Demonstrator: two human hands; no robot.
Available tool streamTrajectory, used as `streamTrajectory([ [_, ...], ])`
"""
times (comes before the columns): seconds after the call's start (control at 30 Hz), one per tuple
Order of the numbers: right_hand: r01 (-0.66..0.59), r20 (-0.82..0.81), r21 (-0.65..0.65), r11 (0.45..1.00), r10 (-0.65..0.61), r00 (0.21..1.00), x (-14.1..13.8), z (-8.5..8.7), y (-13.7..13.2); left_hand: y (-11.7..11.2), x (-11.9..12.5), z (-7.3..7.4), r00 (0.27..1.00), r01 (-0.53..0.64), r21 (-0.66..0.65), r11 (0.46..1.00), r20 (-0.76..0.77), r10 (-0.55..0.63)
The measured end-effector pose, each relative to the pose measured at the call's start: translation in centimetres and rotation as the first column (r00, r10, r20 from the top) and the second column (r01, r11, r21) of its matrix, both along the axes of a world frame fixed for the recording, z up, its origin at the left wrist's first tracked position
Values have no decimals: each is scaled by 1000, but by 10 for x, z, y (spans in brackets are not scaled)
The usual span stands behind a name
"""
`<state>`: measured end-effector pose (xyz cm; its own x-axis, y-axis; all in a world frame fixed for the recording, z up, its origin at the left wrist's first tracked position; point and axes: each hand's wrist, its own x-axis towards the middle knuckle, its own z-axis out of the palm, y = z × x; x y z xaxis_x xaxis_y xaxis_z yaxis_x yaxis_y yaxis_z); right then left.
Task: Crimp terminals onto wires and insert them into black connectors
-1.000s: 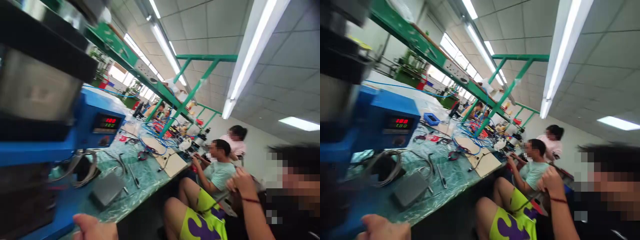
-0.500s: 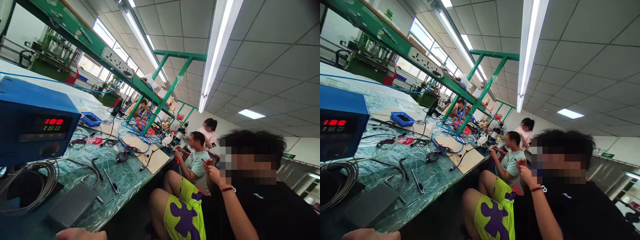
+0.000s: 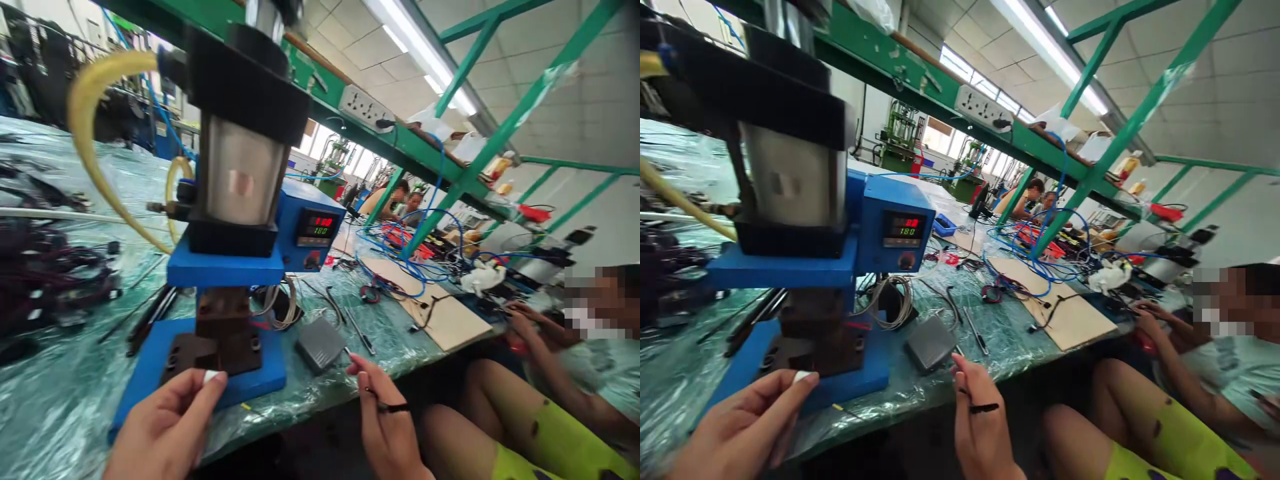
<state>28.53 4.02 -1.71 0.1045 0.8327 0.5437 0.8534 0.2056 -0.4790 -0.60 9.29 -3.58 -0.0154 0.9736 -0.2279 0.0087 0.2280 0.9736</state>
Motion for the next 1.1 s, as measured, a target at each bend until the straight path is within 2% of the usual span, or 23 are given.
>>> streamTrajectory([
  [0.07,-33,-2,19,999,33,999,9,-3,7,-2,8,13,999,32,-20,999,41,-31],
  [0.17,-67,25,-2,998,67,997,14,-8,21,-3,18,20,998,33,25,999,54,-34],
  [0.37,-46,12,-112,993,47,999,10,-21,35,-4,16,19,999,14,36,999,29,-15],
  [0.57,-31,45,-130,991,38,998,12,-21,32,-5,16,22,1000,16,49,999,17,-16],
  [1.1,4,-4,-118,993,-5,1000,8,-23,34,-5,17,24,1000,8,57,998,-4,-8],
])
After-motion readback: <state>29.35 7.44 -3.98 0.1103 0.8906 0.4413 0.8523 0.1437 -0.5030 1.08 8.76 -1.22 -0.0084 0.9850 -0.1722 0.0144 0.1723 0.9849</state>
